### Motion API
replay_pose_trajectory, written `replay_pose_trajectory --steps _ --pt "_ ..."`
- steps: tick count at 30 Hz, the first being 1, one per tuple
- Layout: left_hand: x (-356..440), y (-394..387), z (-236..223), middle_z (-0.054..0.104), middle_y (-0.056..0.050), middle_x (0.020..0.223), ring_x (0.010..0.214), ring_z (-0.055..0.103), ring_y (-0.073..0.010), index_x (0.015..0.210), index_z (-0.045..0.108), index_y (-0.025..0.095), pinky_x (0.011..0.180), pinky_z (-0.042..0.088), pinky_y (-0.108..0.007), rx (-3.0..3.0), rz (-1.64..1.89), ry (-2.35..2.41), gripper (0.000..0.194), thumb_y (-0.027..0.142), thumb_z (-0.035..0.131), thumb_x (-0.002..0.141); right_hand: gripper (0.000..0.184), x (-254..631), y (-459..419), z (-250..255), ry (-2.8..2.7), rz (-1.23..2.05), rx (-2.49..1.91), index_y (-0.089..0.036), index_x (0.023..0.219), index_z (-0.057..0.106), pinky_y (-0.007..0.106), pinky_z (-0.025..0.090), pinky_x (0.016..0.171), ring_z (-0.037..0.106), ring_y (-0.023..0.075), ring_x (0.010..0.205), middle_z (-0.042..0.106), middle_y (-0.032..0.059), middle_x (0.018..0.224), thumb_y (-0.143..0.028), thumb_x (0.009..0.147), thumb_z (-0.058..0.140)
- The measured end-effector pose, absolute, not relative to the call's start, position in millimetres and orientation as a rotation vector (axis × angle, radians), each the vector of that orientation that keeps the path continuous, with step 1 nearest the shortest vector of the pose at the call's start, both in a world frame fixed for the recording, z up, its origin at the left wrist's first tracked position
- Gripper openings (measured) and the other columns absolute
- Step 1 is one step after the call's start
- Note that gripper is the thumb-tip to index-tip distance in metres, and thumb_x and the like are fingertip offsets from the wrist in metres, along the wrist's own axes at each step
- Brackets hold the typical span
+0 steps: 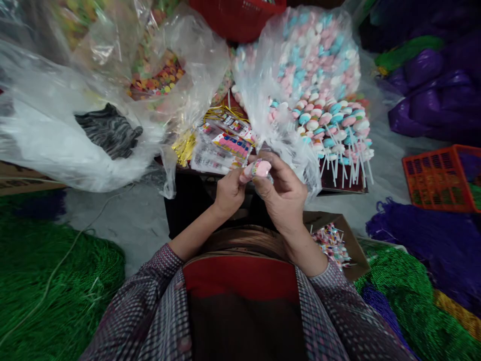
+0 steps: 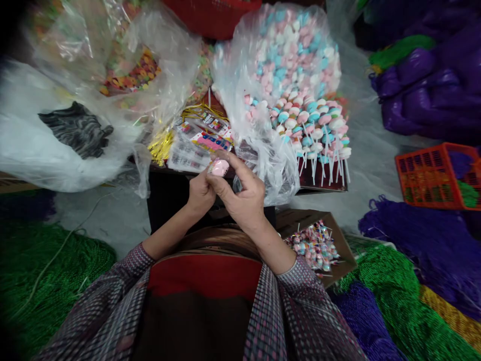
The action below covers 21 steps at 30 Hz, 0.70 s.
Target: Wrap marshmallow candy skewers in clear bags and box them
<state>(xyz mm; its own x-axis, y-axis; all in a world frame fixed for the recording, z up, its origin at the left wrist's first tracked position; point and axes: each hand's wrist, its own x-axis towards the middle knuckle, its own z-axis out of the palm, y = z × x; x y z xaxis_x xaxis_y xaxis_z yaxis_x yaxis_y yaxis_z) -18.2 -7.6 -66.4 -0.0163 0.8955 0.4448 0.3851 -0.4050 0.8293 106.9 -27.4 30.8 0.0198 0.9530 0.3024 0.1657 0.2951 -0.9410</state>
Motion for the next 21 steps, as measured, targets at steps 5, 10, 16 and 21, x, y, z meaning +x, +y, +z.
replay_pose_trajectory --steps 5,10,16,21 --pt "-17.5 -8.5 -68.4 0.077 -0.007 0.088 0.081 0.071 -0.0161 0.103 0.070 0.019 0.075 0.057 -0.029 1.846 1.452 1.311 0.046 0.054 0.040 0.106 0.028 104.9 -30.5 29.3 -1.410 0.760 -1.152 -0.034 0.121 0.075 0.043 0.061 0.106 0.077 0.0210 0.111 0.081 0.0013 0.119 -0.043 0.096 0.069" --pt "-16.0 -10.7 -68.6 0.076 -0.007 0.084 0.073 0.069 -0.0157 0.101 0.070 0.017 0.070 0.055 -0.030 1.853 1.471 1.275 0.043 0.049 0.041 0.107 0.021 103.8 -29.5 25.4 -1.389 0.679 -1.175 -0.035 0.115 0.077 0.042 0.064 0.099 0.079 0.0202 0.103 0.083 -0.0008 0.112 -0.041 0.097 0.068" --pt "-15.7 -10.0 -69.9 0.078 -0.008 0.091 0.081 0.072 -0.0159 0.107 0.070 0.018 0.076 0.058 -0.030 1.890 1.468 1.320 0.044 0.049 0.039 0.108 0.022 101.6 -26.7 23.2 -1.343 0.771 -1.134 -0.034 0.110 0.078 0.042 0.064 0.100 0.079 0.0201 0.104 0.083 -0.0010 0.110 -0.048 0.096 0.069" --pt "-16.3 -6.3 -70.3 0.076 -0.006 0.085 0.076 0.070 -0.0149 0.099 0.070 0.017 0.072 0.055 -0.027 1.892 1.528 1.287 0.038 0.042 0.043 0.107 0.036 92.8 -24.5 24.6 -1.212 1.025 -1.029 -0.030 0.108 0.076 0.045 0.061 0.103 0.076 0.0215 0.111 0.082 0.0028 0.108 -0.059 0.100 0.056"
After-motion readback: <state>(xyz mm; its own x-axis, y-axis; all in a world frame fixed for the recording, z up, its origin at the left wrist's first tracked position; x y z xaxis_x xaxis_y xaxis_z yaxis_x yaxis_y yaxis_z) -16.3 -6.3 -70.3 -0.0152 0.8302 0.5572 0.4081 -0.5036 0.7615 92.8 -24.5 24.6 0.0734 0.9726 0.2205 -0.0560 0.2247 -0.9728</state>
